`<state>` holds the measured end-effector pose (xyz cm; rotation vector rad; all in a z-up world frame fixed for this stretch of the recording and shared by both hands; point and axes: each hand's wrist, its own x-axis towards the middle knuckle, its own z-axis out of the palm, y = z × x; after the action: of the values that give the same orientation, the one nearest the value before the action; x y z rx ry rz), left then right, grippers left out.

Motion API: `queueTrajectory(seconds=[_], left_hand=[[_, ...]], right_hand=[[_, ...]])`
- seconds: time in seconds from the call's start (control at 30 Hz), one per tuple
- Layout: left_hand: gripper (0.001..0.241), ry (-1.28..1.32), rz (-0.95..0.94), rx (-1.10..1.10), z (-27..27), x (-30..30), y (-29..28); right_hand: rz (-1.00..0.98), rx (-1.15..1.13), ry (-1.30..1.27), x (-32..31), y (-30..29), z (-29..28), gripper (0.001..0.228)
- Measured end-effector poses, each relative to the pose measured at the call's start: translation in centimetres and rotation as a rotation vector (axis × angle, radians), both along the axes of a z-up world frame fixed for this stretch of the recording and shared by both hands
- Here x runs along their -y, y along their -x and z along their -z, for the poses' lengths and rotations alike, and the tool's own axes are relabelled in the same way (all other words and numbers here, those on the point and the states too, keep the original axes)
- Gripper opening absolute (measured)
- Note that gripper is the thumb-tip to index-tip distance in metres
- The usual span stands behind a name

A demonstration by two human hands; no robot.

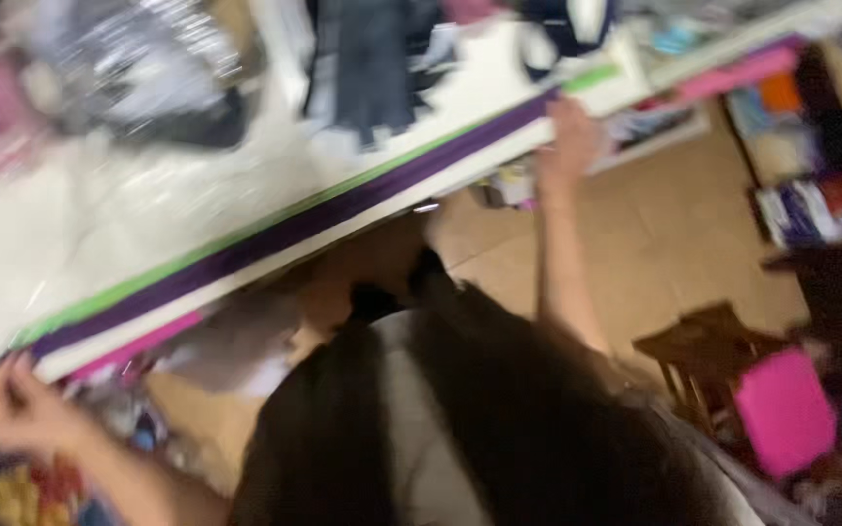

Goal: The person picks up different colored zippers, stretches each one out against a measuring tape on a counter, and places them into bags or piles.

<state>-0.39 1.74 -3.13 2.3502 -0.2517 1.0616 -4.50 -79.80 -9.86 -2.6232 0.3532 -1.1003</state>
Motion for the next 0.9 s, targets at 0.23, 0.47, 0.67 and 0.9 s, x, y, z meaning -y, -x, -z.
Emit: queueTrajectory(seconds=[0.23, 0.47, 0.67, 0.9], left_hand=[[0.005, -0.116, -0.195, -0.093, -3.2, 5.5, 1.9], [0.005, -0.248, -0.292, -0.128, -1.7, 3.4, 1.2], [0.006, -0.12, -0.179, -0.119, -2.6, 4.3, 1.5], [0.01, 0.016, -0.127, -0.272, -3.0, 3.4, 2.1]], right_hand=[[0.073, 0.049, -0.007, -5.2, 0.0, -5.1, 0.065], [0.062, 0.057, -0.024, -5.2, 1.4, -5.7, 0.062], [0.151, 0.084, 0.083, -5.4, 1.9, -6.0, 0.064], [0.245, 0.014, 0.047, -6.0, 1.3, -7.5, 0.052]])
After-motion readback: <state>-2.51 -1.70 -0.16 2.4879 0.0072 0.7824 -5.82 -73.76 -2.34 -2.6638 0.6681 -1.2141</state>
